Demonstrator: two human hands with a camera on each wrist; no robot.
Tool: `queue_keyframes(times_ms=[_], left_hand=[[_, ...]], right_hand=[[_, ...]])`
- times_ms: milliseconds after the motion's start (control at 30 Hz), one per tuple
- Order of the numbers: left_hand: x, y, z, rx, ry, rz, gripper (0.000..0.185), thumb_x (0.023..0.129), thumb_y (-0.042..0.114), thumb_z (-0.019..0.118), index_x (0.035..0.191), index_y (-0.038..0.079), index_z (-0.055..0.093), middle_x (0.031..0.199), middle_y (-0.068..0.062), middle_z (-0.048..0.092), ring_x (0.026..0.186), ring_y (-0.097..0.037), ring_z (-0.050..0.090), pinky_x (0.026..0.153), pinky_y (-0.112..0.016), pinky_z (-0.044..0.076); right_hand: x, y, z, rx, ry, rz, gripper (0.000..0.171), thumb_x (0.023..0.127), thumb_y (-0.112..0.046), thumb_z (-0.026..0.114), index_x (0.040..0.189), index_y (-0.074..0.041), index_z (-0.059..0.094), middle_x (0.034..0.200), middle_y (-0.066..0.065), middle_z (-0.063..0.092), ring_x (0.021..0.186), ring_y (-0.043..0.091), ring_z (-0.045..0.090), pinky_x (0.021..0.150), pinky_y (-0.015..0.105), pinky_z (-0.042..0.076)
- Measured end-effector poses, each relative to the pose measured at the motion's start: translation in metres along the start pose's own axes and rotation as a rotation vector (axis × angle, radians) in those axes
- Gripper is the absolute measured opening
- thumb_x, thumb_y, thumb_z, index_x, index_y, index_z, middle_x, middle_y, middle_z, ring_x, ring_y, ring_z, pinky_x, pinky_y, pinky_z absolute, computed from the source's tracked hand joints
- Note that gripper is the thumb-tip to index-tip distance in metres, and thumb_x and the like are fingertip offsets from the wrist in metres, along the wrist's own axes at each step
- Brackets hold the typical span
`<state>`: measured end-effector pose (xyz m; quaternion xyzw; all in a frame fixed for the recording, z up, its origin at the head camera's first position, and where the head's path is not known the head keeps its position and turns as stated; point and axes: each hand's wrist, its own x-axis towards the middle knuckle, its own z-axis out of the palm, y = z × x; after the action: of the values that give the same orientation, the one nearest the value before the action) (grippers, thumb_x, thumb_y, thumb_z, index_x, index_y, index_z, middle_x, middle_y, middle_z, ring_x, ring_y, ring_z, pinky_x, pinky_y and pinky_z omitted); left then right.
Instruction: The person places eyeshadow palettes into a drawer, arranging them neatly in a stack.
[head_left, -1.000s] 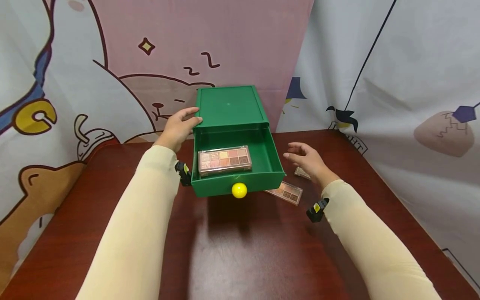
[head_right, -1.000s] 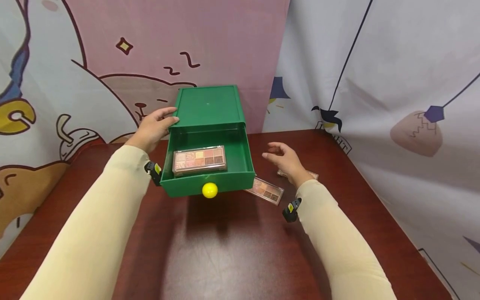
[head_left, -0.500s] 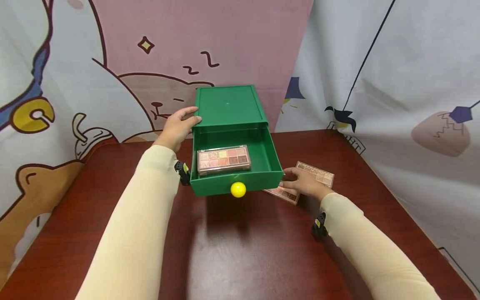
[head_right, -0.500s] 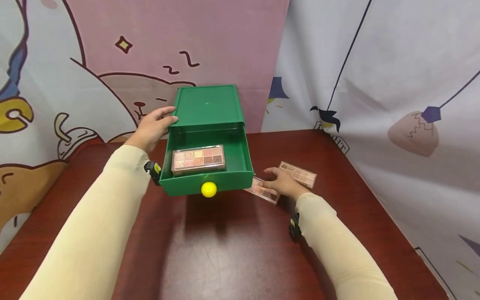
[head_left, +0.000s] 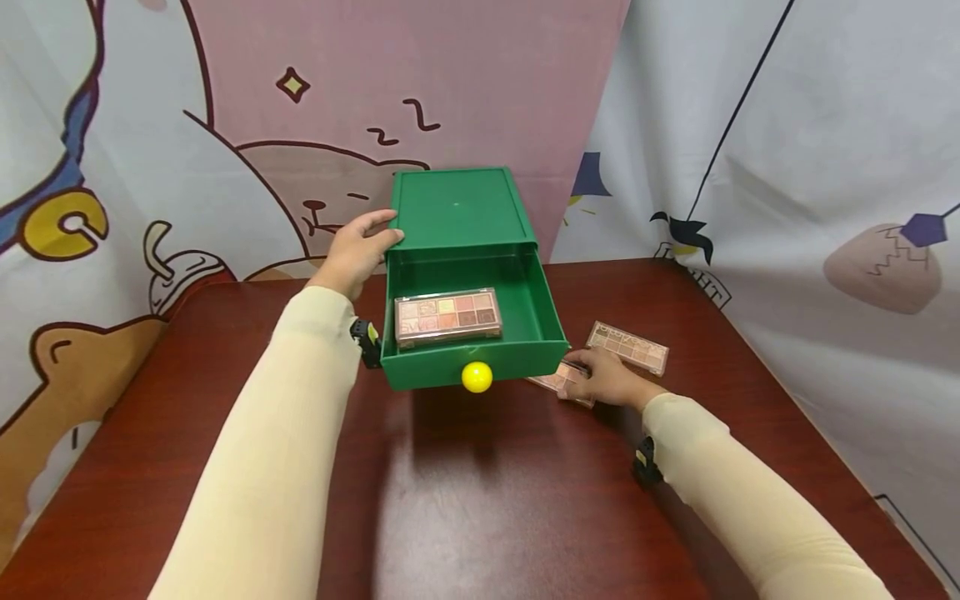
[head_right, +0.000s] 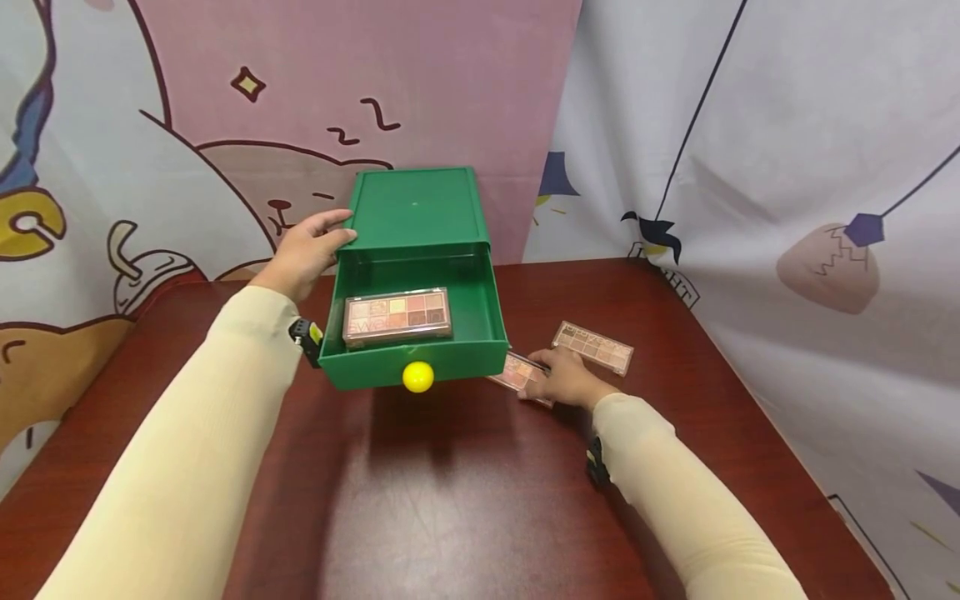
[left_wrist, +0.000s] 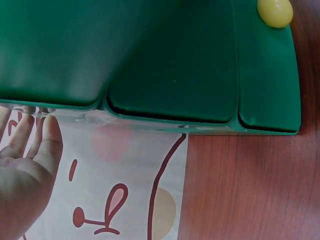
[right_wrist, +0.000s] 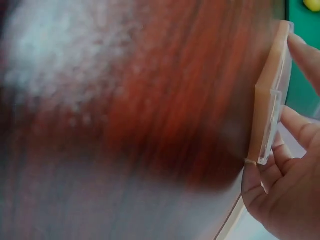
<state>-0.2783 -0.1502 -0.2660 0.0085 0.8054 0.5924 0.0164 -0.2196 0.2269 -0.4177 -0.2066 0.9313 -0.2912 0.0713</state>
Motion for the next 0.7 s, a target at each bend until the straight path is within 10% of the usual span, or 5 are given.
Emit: queue_keyframes(times_ms=[700], left_hand=[[0.0, 0.0, 0.001, -0.01, 0.005, -0.001, 0.049, 0.098, 0.026, 0.056, 0.146, 0.023, 0.045, 0.152, -0.002, 0.037, 0.134, -0.022, 0.04, 0.107, -0.04, 0.039]], right_hand=[[-0.009, -0.009, 0.003, -0.139, 0.078, 0.103, 0.061, 0.073, -0.025, 0.08, 0.123, 0.004, 0.06, 0.105, 0.02, 0.058, 0.1, 0.035, 0.048, 0.086, 0.05, 0.041]])
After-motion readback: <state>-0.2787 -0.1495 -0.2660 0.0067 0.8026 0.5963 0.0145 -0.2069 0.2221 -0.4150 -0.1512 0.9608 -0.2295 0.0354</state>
